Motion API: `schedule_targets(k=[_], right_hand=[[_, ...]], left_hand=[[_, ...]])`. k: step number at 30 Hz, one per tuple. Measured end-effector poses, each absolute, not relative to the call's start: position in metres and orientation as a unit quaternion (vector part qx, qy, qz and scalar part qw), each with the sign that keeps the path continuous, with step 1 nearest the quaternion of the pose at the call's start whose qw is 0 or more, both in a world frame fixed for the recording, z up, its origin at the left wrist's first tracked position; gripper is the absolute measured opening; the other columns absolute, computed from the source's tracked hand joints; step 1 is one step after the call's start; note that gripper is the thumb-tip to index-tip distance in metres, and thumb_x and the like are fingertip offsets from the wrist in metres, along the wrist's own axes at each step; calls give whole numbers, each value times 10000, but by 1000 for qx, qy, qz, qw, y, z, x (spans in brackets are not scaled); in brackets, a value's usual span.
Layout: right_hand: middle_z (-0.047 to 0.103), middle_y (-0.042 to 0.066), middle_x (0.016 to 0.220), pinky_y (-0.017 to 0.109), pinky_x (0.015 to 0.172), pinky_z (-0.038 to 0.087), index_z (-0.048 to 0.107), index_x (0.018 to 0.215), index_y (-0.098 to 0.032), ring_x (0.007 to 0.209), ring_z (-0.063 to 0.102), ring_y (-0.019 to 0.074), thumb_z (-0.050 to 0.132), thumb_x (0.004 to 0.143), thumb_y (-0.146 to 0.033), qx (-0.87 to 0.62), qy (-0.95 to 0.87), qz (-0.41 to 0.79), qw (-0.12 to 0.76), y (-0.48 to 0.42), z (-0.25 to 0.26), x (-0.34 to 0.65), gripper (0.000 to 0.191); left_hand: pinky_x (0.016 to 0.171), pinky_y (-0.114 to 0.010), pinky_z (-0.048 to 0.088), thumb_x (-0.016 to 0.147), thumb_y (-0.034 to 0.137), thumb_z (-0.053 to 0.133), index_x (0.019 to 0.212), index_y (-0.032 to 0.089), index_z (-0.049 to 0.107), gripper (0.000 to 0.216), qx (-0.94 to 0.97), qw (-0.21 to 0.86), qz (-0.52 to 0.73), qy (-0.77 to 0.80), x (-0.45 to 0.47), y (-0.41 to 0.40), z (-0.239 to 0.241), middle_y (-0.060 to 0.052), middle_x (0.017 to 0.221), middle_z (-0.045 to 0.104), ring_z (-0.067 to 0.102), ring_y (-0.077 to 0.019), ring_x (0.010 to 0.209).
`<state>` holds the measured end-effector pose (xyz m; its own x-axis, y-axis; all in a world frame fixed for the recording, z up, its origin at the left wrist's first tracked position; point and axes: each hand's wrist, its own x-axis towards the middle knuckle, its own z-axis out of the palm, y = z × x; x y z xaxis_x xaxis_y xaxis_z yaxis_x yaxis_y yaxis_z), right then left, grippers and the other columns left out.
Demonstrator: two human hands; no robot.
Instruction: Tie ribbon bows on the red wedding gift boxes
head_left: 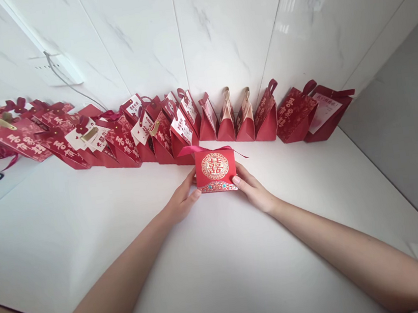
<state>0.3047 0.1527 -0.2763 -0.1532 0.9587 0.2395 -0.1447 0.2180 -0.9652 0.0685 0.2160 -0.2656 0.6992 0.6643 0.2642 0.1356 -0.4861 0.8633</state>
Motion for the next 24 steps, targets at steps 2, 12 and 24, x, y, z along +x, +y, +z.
schedule_targets(k=[2, 12, 24], right_hand=[[409, 80, 1523, 507, 1160, 342, 307, 1501, -274, 1437, 334, 280, 521, 949, -516, -366, -566, 505, 538, 153, -276, 305, 640], [411, 70, 1529, 537, 1145, 352, 274, 1521, -287, 1428, 344, 301, 499, 937, -569, -387, -580, 486, 527, 153, -277, 305, 686], [238, 64, 1607, 506, 1063, 449, 178, 1544, -341, 1331, 455, 301, 581, 885, -588, -374, -613, 467, 517, 149, -275, 306, 811]], left_hand=[[1108, -463, 328, 965, 546, 390, 1530, 194, 252, 681, 809, 444, 295, 248, 68, 216, -266, -135, 1495, 421, 457, -325, 1288], [1114, -455, 327, 954, 570, 397, 1523, 192, 268, 695, 808, 445, 292, 254, 68, 215, -264, -137, 1489, 429, 444, -328, 1308], [1159, -494, 288, 978, 517, 374, 1458, 174, 393, 590, 805, 442, 315, 238, 70, 215, -264, -143, 1493, 429, 389, -340, 1372]])
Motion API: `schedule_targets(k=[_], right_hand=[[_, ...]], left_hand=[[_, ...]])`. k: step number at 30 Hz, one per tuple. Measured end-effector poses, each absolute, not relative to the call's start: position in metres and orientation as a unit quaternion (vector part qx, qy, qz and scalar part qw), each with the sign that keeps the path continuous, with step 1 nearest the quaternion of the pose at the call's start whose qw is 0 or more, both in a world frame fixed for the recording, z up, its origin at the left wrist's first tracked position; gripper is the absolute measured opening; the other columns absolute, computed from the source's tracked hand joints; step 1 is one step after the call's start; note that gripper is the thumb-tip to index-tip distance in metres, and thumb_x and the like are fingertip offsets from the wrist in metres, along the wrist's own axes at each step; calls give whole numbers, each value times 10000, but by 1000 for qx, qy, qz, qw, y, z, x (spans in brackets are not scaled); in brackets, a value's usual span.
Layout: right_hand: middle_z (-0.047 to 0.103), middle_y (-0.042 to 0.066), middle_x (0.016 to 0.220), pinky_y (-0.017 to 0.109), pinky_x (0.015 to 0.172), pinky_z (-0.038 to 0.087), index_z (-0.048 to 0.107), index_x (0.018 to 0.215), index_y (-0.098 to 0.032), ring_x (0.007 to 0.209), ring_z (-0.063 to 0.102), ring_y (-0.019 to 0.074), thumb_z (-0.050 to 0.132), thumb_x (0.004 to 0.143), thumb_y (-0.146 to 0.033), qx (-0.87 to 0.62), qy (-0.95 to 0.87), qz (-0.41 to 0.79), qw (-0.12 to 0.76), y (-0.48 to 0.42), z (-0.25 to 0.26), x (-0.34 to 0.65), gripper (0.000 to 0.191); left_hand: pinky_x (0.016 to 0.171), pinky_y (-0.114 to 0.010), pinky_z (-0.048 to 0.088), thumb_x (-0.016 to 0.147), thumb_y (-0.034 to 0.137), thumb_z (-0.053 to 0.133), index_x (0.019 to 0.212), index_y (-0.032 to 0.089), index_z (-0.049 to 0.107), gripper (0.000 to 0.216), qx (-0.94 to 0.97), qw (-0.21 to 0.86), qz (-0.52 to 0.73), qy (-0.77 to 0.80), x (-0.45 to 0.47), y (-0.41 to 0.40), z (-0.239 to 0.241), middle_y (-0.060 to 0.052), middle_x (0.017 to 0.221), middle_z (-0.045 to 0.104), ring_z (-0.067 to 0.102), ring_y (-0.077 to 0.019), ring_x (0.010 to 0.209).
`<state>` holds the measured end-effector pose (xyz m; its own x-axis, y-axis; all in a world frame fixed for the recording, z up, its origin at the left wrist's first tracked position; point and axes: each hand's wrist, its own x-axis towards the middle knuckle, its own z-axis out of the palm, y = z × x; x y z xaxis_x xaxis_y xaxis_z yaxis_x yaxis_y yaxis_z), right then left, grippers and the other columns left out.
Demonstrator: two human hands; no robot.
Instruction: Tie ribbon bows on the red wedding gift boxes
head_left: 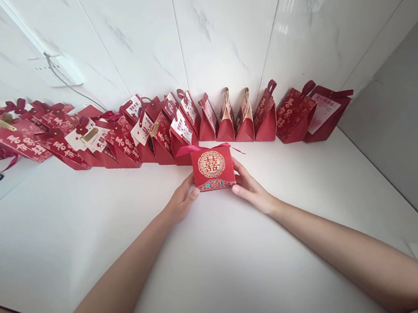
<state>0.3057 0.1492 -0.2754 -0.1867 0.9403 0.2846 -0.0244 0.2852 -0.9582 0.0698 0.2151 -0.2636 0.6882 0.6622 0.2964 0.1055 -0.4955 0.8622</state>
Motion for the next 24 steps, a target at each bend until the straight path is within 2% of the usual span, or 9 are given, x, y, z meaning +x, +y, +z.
schedule_targets(k=[3, 5, 7, 11, 13, 15, 18, 21, 24], right_hand=[[220, 81, 1593, 471, 933, 546, 144, 1545, -369, 1253, 500, 296, 681, 846, -487, -419, -624, 379, 539, 148, -276, 305, 890], [249, 88, 1562, 453, 874, 571, 206, 1533, -373, 1264, 473, 308, 687, 849, -435, -458, -633, 295, 549, 147, -276, 305, 838], [285, 90, 1526, 449, 847, 577, 265, 1516, -379, 1282, 447, 318, 663, 869, -400, -481, -646, 231, 546, 145, -275, 305, 760], [310, 71, 1512, 458, 852, 568, 358, 1472, -407, 1248, 483, 313, 588, 920, -344, -466, -693, 180, 519, 138, -274, 303, 602], [316, 66, 1523, 461, 838, 570, 348, 1474, -416, 1208, 514, 308, 591, 919, -346, -450, -706, 186, 513, 137, -274, 301, 610], [311, 75, 1540, 474, 843, 566, 267, 1506, -408, 1191, 528, 308, 632, 896, -372, -446, -695, 215, 521, 137, -275, 300, 712], [310, 101, 1560, 526, 977, 497, 144, 1541, -364, 1261, 503, 308, 661, 878, -434, -440, -668, 305, 517, 141, -277, 301, 845], [385, 100, 1533, 552, 1123, 350, 153, 1541, -324, 1353, 447, 282, 567, 933, -491, -418, -660, 401, 479, 146, -278, 303, 754], [441, 85, 1497, 508, 1156, 322, 248, 1513, -304, 1377, 427, 258, 540, 944, -509, -407, -659, 418, 475, 147, -278, 303, 672]], left_hand=[[1087, -492, 406, 970, 472, 438, 1434, 205, 399, 536, 771, 458, 350, 270, 74, 212, -265, -140, 1455, 461, 507, -308, 1269], [934, -453, 535, 945, 451, 511, 1439, 237, 358, 560, 723, 484, 376, 319, 77, 208, -266, -138, 1421, 476, 629, -254, 1074], [807, -403, 587, 930, 451, 535, 1460, 262, 317, 603, 685, 506, 393, 347, 80, 204, -266, -139, 1424, 456, 661, -209, 952], [853, -420, 578, 918, 520, 508, 1505, 273, 276, 678, 679, 558, 370, 301, 81, 203, -266, -145, 1516, 351, 558, -288, 1177], [910, -469, 550, 909, 536, 514, 1491, 258, 308, 678, 665, 584, 352, 306, 80, 204, -267, -152, 1501, 379, 502, -328, 1251], [943, -515, 524, 902, 533, 528, 1466, 255, 339, 657, 635, 604, 352, 328, 79, 206, -267, -153, 1474, 419, 492, -345, 1268], [956, -553, 509, 906, 532, 521, 1443, 274, 332, 625, 603, 628, 366, 329, 79, 208, -268, -140, 1477, 421, 486, -349, 1287], [967, -552, 502, 920, 531, 496, 1441, 281, 311, 607, 611, 633, 363, 308, 78, 209, -268, -139, 1486, 417, 476, -342, 1306], [987, -538, 489, 908, 523, 528, 1445, 272, 317, 629, 629, 623, 355, 301, 78, 210, -268, -143, 1491, 415, 466, -340, 1317]])
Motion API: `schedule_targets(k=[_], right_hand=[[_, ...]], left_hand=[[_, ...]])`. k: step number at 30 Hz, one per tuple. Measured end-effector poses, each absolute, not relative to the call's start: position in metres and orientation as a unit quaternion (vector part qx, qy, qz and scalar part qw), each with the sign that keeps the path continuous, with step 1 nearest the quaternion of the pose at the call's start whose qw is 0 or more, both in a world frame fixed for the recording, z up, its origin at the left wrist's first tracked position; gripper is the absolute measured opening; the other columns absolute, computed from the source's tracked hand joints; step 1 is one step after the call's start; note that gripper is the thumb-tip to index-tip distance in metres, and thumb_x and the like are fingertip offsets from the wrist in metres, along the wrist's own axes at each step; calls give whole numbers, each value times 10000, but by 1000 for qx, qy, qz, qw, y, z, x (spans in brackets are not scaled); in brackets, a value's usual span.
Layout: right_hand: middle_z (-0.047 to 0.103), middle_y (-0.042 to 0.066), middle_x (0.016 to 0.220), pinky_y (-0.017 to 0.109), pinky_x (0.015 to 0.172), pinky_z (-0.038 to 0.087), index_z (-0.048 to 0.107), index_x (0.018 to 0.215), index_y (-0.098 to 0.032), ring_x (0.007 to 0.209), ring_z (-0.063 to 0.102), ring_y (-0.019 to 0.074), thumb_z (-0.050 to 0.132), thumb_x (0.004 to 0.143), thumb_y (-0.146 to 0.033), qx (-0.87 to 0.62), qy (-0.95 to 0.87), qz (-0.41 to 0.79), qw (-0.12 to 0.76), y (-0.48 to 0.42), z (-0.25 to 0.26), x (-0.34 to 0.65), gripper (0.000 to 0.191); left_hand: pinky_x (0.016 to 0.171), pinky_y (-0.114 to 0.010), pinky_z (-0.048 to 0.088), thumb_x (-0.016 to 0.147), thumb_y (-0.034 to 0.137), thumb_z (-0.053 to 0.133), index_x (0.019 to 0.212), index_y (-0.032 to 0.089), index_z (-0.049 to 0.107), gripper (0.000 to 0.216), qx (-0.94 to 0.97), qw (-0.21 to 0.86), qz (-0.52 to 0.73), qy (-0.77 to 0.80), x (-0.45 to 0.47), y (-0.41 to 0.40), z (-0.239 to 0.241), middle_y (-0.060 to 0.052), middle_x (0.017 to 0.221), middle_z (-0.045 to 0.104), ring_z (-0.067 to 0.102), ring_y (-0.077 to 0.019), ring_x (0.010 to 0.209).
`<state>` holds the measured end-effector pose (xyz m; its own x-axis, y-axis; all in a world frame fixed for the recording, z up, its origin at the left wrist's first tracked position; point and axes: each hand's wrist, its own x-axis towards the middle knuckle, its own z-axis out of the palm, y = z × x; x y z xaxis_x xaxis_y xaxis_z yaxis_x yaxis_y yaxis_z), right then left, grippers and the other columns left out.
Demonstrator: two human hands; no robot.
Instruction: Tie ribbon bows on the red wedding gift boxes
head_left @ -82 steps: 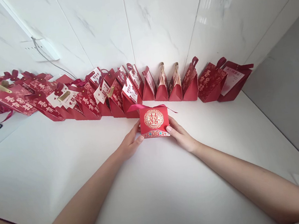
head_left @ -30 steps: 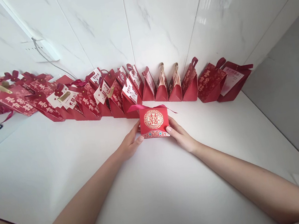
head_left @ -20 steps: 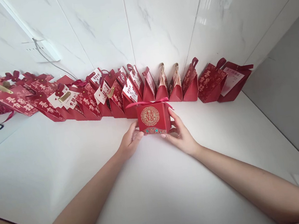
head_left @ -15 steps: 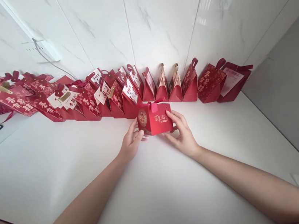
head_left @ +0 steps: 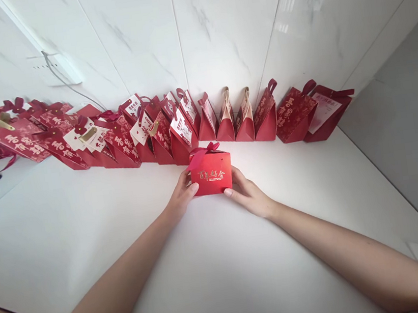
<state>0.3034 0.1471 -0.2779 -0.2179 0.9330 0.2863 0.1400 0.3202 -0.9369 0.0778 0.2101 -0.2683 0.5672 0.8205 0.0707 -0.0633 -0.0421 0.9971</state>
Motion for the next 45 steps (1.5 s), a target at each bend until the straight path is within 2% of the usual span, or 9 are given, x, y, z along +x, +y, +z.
schedule_targets(k=[6, 13, 30, 45], right_hand=[[497, 95, 1440, 496, 1129, 369, 313, 1476, -283, 1319, 487, 262, 564, 932, -509, -415, -647, 415, 487, 148, -278, 304, 640], [512, 98, 1423, 491, 1123, 373, 319, 1468, -277, 1294, 510, 261, 571, 937, -481, -416, -649, 414, 485, 149, -279, 305, 623], [518, 101, 1414, 484, 1120, 378, 313, 1466, -275, 1298, 507, 261, 569, 937, -487, -413, -651, 416, 482, 150, -281, 305, 625], [512, 109, 1413, 489, 1122, 379, 304, 1463, -264, 1291, 512, 255, 568, 943, -471, -419, -653, 414, 477, 150, -280, 305, 619]], left_hand=[[910, -507, 531, 866, 589, 554, 1451, 293, 309, 700, 632, 620, 330, 329, 76, 214, -271, -151, 1528, 344, 463, -368, 1301], [929, -525, 516, 849, 613, 564, 1451, 270, 304, 740, 627, 624, 323, 337, 77, 215, -270, -168, 1509, 357, 457, -372, 1300], [957, -556, 491, 852, 605, 567, 1452, 300, 319, 718, 621, 630, 318, 340, 76, 215, -270, -142, 1519, 353, 430, -394, 1320], [946, -532, 503, 856, 601, 568, 1445, 293, 318, 710, 619, 633, 319, 339, 77, 215, -270, -144, 1505, 366, 444, -382, 1308]])
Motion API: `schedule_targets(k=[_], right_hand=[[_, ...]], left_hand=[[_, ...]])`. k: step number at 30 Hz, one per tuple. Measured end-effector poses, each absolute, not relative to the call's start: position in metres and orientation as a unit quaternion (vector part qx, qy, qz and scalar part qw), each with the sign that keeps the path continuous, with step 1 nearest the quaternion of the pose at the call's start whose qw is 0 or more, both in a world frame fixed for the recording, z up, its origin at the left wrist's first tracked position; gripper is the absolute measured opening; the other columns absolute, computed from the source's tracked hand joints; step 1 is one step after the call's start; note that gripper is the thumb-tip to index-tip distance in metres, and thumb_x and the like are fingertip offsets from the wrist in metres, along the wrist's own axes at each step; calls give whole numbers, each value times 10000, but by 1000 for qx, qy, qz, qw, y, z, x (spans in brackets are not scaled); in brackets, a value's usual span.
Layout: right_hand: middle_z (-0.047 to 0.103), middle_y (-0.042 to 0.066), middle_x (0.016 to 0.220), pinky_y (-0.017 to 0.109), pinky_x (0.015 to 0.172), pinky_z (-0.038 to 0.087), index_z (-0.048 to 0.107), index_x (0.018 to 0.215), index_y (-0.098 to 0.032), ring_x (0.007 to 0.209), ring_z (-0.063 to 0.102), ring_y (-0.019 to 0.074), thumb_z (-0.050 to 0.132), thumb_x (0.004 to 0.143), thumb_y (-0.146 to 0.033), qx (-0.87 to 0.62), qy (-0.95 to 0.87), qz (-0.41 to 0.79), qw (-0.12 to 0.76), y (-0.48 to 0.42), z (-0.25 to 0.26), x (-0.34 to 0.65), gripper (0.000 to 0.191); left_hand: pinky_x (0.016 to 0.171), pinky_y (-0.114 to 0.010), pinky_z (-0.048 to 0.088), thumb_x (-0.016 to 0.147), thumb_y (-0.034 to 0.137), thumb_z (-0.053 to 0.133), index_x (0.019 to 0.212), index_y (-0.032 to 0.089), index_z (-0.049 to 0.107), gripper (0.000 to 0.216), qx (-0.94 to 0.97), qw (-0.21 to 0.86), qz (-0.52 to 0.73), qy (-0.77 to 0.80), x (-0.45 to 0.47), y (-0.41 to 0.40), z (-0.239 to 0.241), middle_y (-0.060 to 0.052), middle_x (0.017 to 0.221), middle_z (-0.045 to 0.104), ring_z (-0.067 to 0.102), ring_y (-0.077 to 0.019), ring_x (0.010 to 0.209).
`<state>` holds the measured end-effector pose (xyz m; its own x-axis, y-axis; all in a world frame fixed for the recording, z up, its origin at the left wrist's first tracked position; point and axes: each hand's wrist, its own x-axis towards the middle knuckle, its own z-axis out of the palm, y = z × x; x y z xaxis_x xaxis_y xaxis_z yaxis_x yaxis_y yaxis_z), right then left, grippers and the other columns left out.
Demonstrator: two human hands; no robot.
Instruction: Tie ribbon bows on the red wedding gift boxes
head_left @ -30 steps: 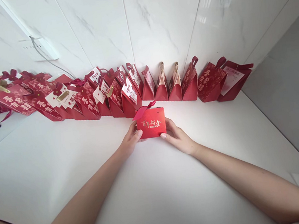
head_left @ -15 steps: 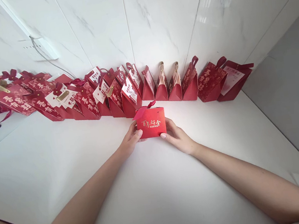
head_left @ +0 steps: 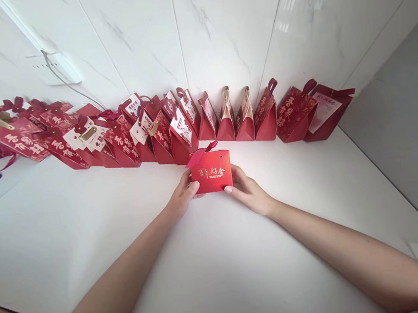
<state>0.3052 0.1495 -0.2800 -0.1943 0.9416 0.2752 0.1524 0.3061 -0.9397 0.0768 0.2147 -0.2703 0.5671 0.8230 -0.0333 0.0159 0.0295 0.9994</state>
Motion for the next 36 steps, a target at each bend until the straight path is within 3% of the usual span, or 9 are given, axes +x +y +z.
schedule_targets(k=[36], right_hand=[[511, 104, 1421, 493, 1119, 385, 301, 1465, -274, 1295, 512, 254, 565, 940, -487, -418, -652, 415, 477, 149, -280, 305, 625]], left_hand=[[950, -531, 498, 862, 595, 559, 1451, 305, 320, 698, 619, 632, 318, 341, 76, 214, -270, -137, 1516, 366, 443, -377, 1312]])
